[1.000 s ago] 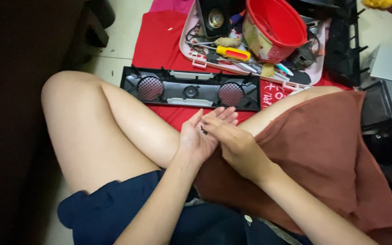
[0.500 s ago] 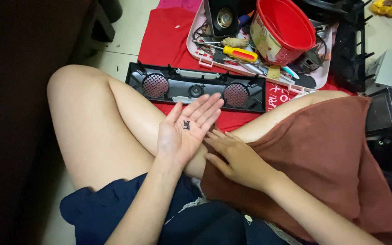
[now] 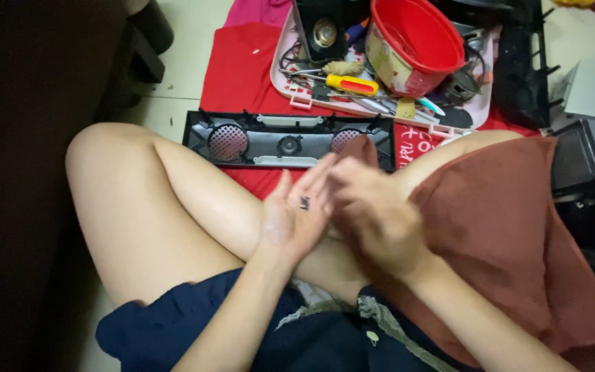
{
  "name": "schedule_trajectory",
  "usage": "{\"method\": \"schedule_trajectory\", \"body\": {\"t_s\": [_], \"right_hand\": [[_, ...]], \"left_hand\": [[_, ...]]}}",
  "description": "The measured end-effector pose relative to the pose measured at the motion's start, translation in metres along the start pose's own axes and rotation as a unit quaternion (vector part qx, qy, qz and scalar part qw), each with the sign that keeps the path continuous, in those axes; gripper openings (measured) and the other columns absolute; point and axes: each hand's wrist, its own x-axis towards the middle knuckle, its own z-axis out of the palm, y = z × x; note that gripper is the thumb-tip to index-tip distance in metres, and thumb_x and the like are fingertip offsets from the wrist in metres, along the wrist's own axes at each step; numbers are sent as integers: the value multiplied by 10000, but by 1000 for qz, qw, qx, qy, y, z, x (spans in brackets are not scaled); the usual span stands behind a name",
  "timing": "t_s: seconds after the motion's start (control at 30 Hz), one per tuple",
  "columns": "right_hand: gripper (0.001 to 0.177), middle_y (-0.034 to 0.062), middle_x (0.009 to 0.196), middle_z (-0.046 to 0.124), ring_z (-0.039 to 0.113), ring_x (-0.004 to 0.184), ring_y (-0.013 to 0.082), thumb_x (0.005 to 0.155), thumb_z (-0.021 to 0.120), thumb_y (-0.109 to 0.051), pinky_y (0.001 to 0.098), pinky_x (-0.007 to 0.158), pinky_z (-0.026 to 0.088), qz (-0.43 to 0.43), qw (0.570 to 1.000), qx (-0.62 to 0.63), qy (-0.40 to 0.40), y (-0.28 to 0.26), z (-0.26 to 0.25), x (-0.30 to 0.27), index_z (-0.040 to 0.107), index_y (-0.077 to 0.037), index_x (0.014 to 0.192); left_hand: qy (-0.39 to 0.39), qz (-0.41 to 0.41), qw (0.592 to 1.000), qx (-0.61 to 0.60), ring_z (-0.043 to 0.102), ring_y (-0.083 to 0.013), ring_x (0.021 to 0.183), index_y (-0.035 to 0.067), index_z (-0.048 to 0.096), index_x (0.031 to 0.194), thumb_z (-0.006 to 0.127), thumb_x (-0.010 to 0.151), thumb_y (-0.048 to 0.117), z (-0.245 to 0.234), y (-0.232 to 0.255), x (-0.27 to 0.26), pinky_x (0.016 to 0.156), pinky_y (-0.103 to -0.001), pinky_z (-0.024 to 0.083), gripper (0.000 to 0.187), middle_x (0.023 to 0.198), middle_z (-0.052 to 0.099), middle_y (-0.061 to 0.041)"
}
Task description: The person sits on the floor sorting small screws and components from a red plastic container. They then pick up a black electronic device frame and use a yellow and red screwdriver to tighten screws into the device.
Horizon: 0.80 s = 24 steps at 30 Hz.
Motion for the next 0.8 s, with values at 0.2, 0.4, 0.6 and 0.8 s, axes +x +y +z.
{"method": "schedule_trajectory", "body": {"t_s": [0.2, 0.4, 0.6, 0.8], "right_hand": [[425, 223, 1333, 400, 338, 1253, 372, 847, 419, -19, 485, 1027, 230, 86, 960, 139, -229, 2, 17, -21, 371, 39, 1265], [345, 177, 1161, 567, 530, 1104, 311, 838, 502, -36, 434, 999, 342, 78, 981, 92, -155, 6, 25, -24, 492, 30, 1176], [247, 125, 1079, 632, 598, 1016, 264, 843, 518, -40, 418, 985, 377, 107, 982, 119, -96, 10, 29, -30, 583, -8, 1079], [300, 222, 1161, 558, 503, 1125, 344, 888, 426, -87, 502, 1029, 250, 45, 974, 132, -180, -7, 21, -14, 512, 59, 1136]], "left_hand": [[135, -25, 986, 92, 598, -283, 965, -5, 582, 1100, 374, 901, 487, -70, -6, 29, 893, -391, 444, 569, 1023, 624, -195], [125, -40, 986, 103, 626, -269, 893, 16, 607, 1036, 401, 897, 496, -54, -16, 22, 848, -369, 478, 541, 947, 644, -178], [136, -30, 980, 141, 598, -266, 974, 19, 564, 1129, 288, 913, 531, -76, -14, 35, 860, -379, 472, 620, 1030, 626, -167], [181, 13, 978, 105, 601, -273, 895, 20, 594, 1086, 339, 904, 503, -73, -15, 27, 850, -420, 459, 575, 950, 643, -153]]}}
